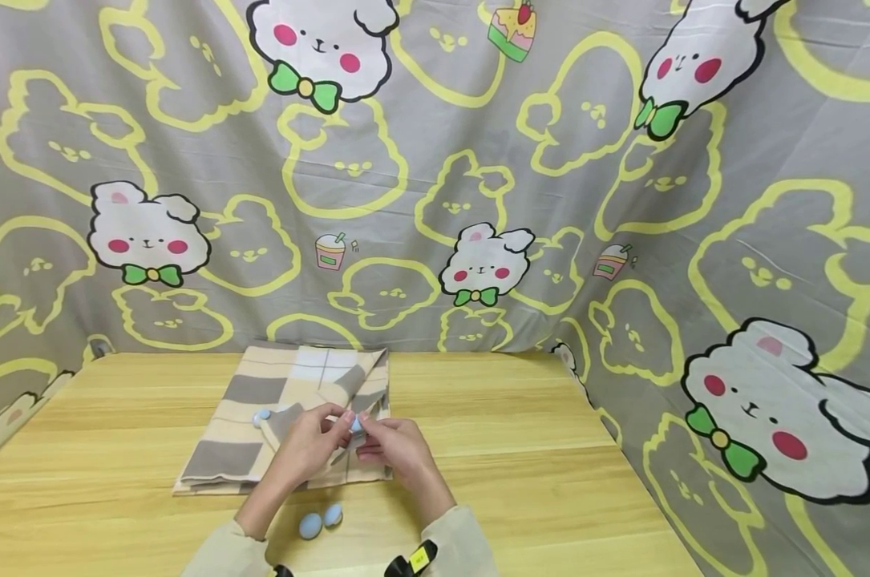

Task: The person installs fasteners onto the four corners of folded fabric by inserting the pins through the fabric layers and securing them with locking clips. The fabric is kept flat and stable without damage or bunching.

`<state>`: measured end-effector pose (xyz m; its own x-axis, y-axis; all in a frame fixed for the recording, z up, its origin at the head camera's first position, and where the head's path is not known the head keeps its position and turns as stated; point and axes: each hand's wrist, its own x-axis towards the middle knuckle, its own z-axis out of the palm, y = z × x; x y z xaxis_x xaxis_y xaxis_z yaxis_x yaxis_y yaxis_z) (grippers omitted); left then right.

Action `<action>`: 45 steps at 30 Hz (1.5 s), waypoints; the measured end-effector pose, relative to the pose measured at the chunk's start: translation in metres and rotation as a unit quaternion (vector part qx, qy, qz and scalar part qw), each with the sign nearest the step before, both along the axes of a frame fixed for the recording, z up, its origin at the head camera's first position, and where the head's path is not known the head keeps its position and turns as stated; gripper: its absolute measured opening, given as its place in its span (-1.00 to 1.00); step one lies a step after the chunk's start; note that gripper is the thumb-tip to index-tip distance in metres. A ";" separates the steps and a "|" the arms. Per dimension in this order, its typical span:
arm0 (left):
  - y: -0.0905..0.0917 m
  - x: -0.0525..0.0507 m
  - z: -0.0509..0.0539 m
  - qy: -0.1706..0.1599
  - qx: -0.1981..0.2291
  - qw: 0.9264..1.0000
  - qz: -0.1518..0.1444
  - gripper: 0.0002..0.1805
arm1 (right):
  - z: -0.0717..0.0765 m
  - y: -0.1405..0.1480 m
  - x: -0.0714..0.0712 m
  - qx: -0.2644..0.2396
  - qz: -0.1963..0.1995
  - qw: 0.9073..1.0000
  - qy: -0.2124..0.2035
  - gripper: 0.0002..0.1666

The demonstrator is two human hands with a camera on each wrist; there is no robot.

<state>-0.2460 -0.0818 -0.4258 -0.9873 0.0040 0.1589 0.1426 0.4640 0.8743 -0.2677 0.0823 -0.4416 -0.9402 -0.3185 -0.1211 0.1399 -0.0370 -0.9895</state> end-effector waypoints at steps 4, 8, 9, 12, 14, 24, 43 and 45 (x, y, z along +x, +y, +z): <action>0.001 0.000 0.000 -0.001 0.000 1.000 0.000 -0.79 | 0.000 -0.001 0.000 -0.004 -0.006 1.000 0.005 -0.44; 0.001 -0.001 -0.001 0.002 0.000 1.000 -0.003 -0.82 | 0.000 -0.001 0.001 -0.007 -0.009 1.000 0.008 -0.53; 0.001 -0.001 -0.001 0.002 0.000 1.000 -0.003 -0.83 | 0.000 -0.001 0.001 -0.007 -0.009 1.000 0.008 -0.54; 0.000 -0.001 -0.002 0.005 0.000 1.000 -0.003 -0.82 | 0.000 -0.001 0.001 -0.008 -0.009 1.000 0.007 -0.54; 0.000 -0.001 -0.002 0.008 -0.002 1.000 -0.003 -0.82 | 0.000 -0.002 0.001 -0.006 -0.010 1.000 0.006 -0.54; -0.003 0.002 -0.001 0.010 -0.042 0.999 -0.027 -0.88 | -0.002 -0.001 0.000 -0.003 -0.011 1.000 0.006 -0.53; -0.006 0.002 -0.002 0.016 -0.082 0.996 -0.038 -0.93 | -0.001 -0.003 -0.001 0.012 -0.011 1.000 0.012 -0.54; -0.006 0.002 -0.002 0.016 -0.082 0.996 -0.034 -0.94 | -0.001 -0.003 0.000 0.014 -0.011 1.000 0.013 -0.56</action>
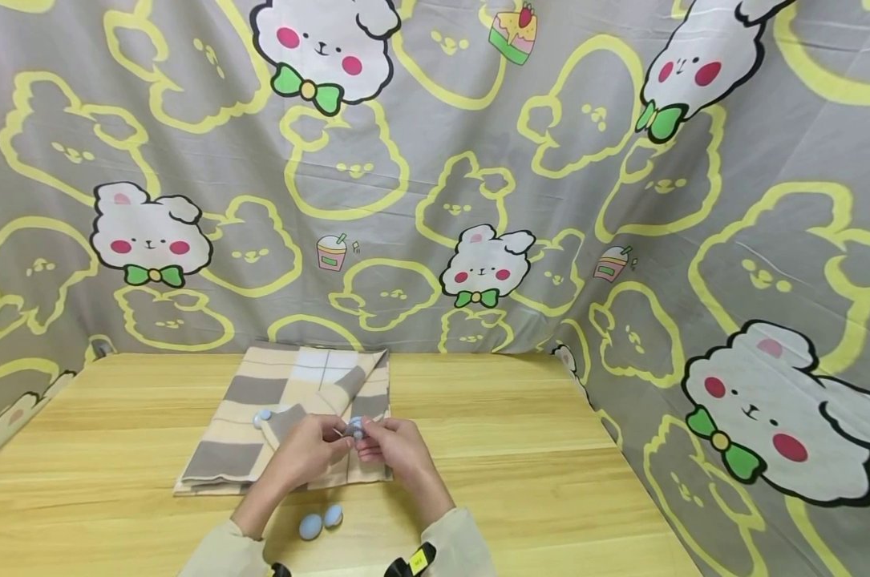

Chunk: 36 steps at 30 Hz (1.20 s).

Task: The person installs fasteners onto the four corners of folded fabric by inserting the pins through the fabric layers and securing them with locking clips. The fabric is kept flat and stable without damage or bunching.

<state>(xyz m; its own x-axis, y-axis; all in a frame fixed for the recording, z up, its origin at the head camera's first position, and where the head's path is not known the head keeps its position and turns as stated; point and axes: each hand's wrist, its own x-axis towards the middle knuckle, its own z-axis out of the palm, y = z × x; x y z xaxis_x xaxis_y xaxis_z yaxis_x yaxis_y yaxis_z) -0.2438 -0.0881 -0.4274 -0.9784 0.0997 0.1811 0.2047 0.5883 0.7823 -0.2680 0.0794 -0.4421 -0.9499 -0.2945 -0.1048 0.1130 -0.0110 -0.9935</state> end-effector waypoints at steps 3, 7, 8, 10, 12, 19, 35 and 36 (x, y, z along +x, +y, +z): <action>0.000 0.000 0.000 0.001 0.003 1.000 0.001 -0.91 | 0.001 0.000 0.000 0.000 0.003 1.000 0.004 -0.60; 0.001 0.001 -0.001 0.008 0.001 1.000 0.001 -0.90 | 0.002 0.000 0.001 0.002 0.008 1.000 0.007 -0.65; 0.001 0.001 -0.001 0.009 0.001 1.000 0.002 -0.90 | 0.002 0.000 0.002 0.004 0.009 1.000 0.008 -0.66; 0.001 0.001 -0.001 0.009 0.005 1.000 0.005 -0.90 | 0.002 0.000 0.002 0.008 0.008 1.000 0.007 -0.69; 0.000 0.001 -0.001 0.005 0.014 1.000 0.011 -0.91 | 0.002 0.000 0.002 0.008 0.006 1.000 0.005 -0.72; -0.010 -0.004 0.005 0.006 0.035 0.997 0.065 -0.94 | 0.003 0.000 0.001 0.003 0.003 1.000 0.005 -0.72; -0.085 -0.011 0.012 -0.014 0.030 0.986 0.162 -0.85 | 0.005 0.005 0.000 0.044 -0.010 0.999 0.011 -0.70; -0.089 -0.011 0.011 -0.020 0.030 0.986 0.163 -0.85 | 0.005 0.005 0.000 0.046 -0.011 0.999 0.011 -0.70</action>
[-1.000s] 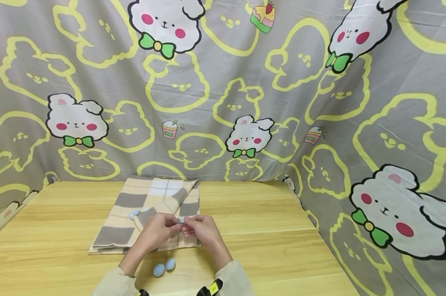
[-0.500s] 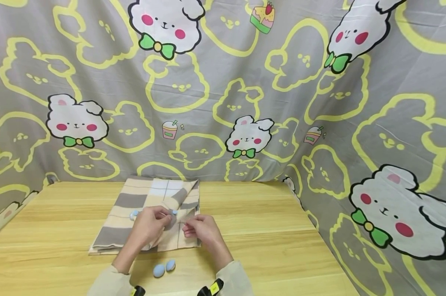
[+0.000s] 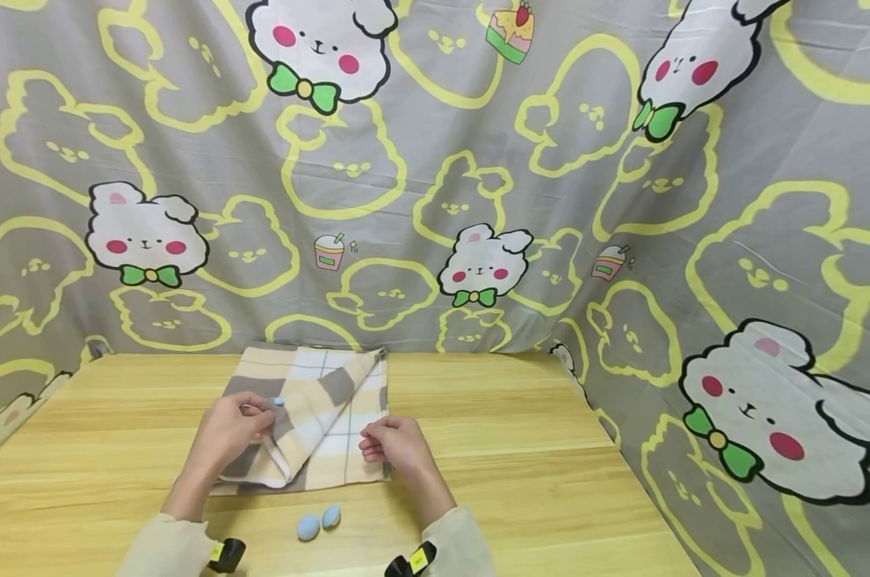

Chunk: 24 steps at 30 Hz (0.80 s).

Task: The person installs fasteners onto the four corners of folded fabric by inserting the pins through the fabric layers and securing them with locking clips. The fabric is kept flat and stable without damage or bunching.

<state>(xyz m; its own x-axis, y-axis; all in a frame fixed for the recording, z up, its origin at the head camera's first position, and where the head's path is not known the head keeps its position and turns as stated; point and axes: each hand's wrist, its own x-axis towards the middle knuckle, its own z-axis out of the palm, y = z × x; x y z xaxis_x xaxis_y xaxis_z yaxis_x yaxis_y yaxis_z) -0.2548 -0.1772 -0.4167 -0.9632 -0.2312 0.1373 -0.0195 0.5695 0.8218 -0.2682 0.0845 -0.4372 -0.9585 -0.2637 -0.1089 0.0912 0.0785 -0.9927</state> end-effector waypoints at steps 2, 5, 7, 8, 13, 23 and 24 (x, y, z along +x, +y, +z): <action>-0.007 -0.001 -0.004 -0.010 0.000 1.000 0.001 -0.86 | 0.000 0.000 0.000 0.005 0.000 1.000 0.003 -0.70; -0.014 -0.002 -0.009 -0.023 -0.006 1.000 -0.004 -0.86 | 0.000 0.000 0.001 0.013 0.002 1.000 0.009 -0.70; -0.017 -0.003 -0.011 -0.029 -0.010 1.000 -0.008 -0.86 | 0.000 0.000 0.001 0.017 0.001 1.000 0.011 -0.70; -0.019 -0.003 -0.013 -0.029 -0.010 0.999 -0.011 -0.87 | 0.000 0.000 0.001 0.019 0.001 1.000 0.012 -0.70; -0.020 -0.005 -0.016 -0.025 -0.007 1.000 -0.014 -0.87 | 0.000 0.000 0.001 0.023 0.001 1.000 0.013 -0.68; 0.011 0.000 -0.003 0.011 -0.047 0.999 0.009 -0.79 | 0.002 0.001 0.003 0.041 -0.003 0.999 0.028 -0.70; 0.017 0.001 -0.002 0.019 -0.051 0.999 -0.002 -0.84 | 0.001 0.001 0.003 0.047 -0.005 0.998 0.034 -0.71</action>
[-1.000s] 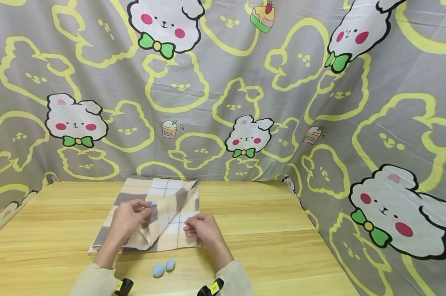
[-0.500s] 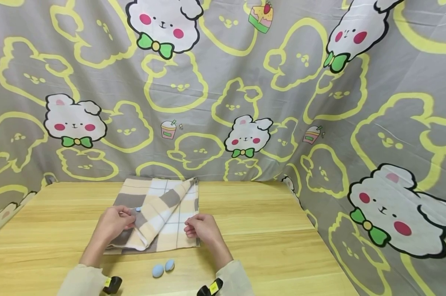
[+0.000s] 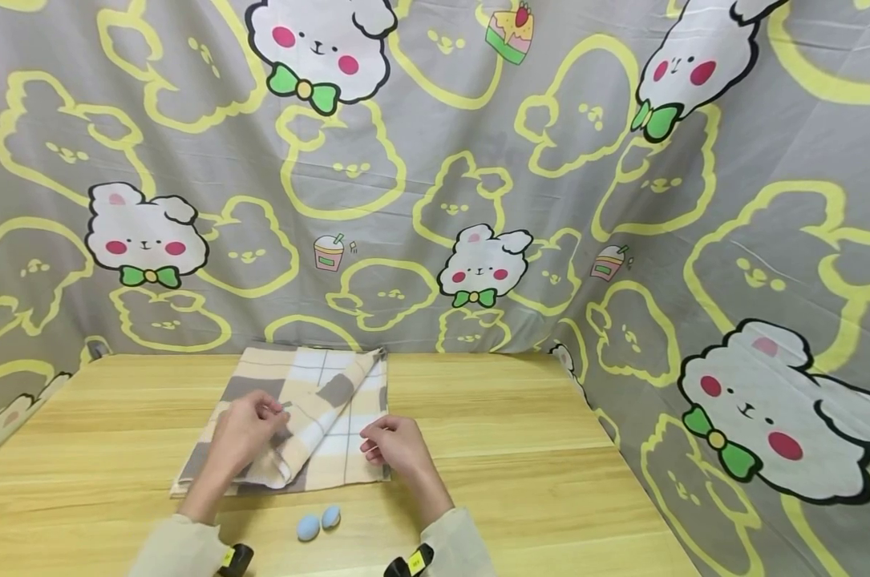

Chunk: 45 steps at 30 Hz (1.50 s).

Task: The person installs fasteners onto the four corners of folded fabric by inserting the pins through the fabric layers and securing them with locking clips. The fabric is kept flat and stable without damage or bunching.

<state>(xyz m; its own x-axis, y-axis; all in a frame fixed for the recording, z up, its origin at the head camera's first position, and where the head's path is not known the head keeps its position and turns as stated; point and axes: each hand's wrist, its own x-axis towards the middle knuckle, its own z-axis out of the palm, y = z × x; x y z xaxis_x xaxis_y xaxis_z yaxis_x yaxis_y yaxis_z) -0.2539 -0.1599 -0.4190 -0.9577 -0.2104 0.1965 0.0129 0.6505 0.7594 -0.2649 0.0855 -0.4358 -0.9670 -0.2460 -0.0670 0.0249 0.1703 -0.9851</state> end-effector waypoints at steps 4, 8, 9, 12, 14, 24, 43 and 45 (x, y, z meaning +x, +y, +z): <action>0.027 0.002 -0.002 0.036 -0.022 0.998 -0.049 -0.93 | 0.000 -0.001 0.002 0.026 -0.007 0.999 0.026 -0.75; 0.050 0.006 -0.008 0.051 -0.025 0.993 -0.099 -0.83 | 0.000 -0.004 0.004 0.065 0.000 0.996 0.058 -0.82; 0.055 0.007 -0.009 0.052 -0.026 0.992 -0.109 -0.82 | 0.000 -0.004 0.004 0.074 0.002 0.995 0.065 -0.84; 0.064 0.010 -0.014 0.049 -0.033 0.990 -0.132 -0.79 | 0.001 -0.005 0.006 0.095 0.009 0.992 0.081 -0.87; 0.068 0.011 -0.017 0.045 -0.038 0.988 -0.144 -0.79 | 0.001 -0.005 0.006 0.105 0.007 0.991 0.085 -0.89; 0.073 0.017 -0.025 -0.031 -0.059 0.977 -0.203 -0.73 | 0.002 -0.005 0.007 0.248 0.002 0.959 0.134 -0.94; 0.070 0.016 -0.026 -0.007 -0.067 0.977 -0.203 -0.79 | 0.004 -0.003 0.011 0.316 0.021 0.938 0.139 -0.73; 0.070 0.016 -0.026 -0.009 -0.061 0.980 -0.190 -0.79 | 0.004 -0.001 0.009 0.312 0.017 0.940 0.139 -0.75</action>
